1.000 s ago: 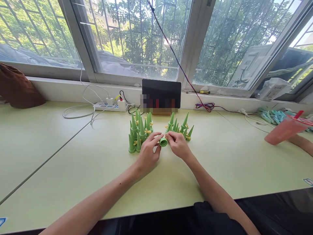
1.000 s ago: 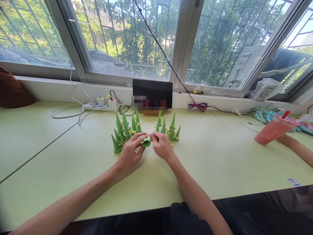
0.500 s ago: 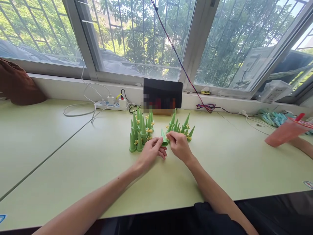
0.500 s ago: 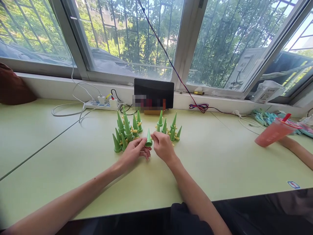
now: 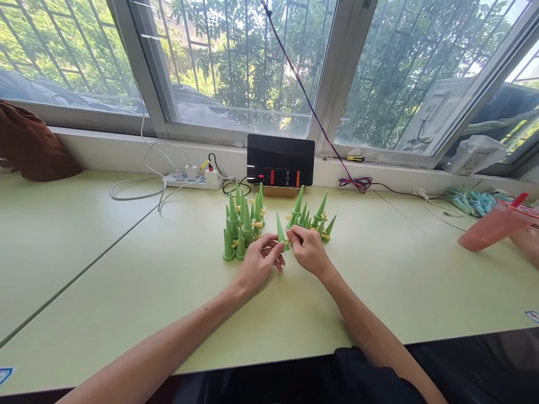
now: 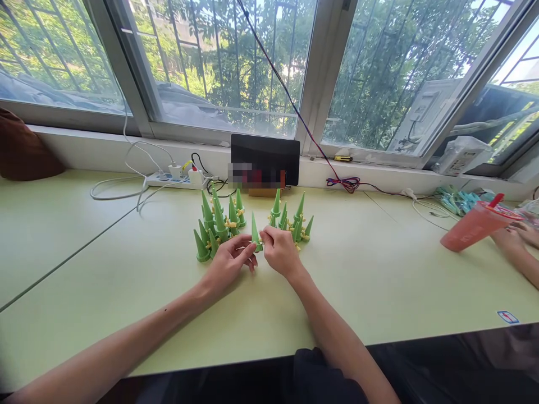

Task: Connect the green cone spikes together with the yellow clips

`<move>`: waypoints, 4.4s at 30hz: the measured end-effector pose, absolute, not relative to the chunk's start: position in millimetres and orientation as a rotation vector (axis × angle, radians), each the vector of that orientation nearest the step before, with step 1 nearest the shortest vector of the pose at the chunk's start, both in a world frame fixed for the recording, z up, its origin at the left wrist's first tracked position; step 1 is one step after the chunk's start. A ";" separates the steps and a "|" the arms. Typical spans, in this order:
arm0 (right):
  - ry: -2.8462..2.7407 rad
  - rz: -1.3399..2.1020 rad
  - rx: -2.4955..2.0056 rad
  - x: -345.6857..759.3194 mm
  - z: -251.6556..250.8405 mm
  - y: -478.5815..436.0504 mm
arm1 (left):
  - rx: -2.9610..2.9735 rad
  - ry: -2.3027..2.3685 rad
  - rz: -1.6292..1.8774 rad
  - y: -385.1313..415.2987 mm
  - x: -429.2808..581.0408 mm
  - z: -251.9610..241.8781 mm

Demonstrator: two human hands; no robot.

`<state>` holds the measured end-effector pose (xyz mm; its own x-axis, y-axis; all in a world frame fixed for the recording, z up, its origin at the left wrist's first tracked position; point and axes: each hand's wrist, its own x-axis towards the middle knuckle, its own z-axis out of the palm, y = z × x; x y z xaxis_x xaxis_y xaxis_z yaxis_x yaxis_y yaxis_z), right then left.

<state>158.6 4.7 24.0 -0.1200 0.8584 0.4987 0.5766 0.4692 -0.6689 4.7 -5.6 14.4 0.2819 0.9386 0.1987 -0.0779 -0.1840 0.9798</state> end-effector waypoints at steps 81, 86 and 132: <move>-1.717 0.422 -1.162 155.9 28.6 1.2 | 1.103 0.866 0.929 -6.7 6.5 21.8; -1.781 0.424 -1.144 155.5 26.7 1.1 | 1.000 0.784 0.876 -4.1 5.7 19.4; -1.761 0.515 -1.154 150.2 26.5 -3.2 | 1.429 0.779 1.048 1.2 3.0 16.9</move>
<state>150.2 -3.2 26.5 -0.1194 0.8722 0.4744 0.4790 0.4691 -0.7419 3.0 1.2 16.9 0.3822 0.9090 0.1665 -0.1028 -0.1372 0.9852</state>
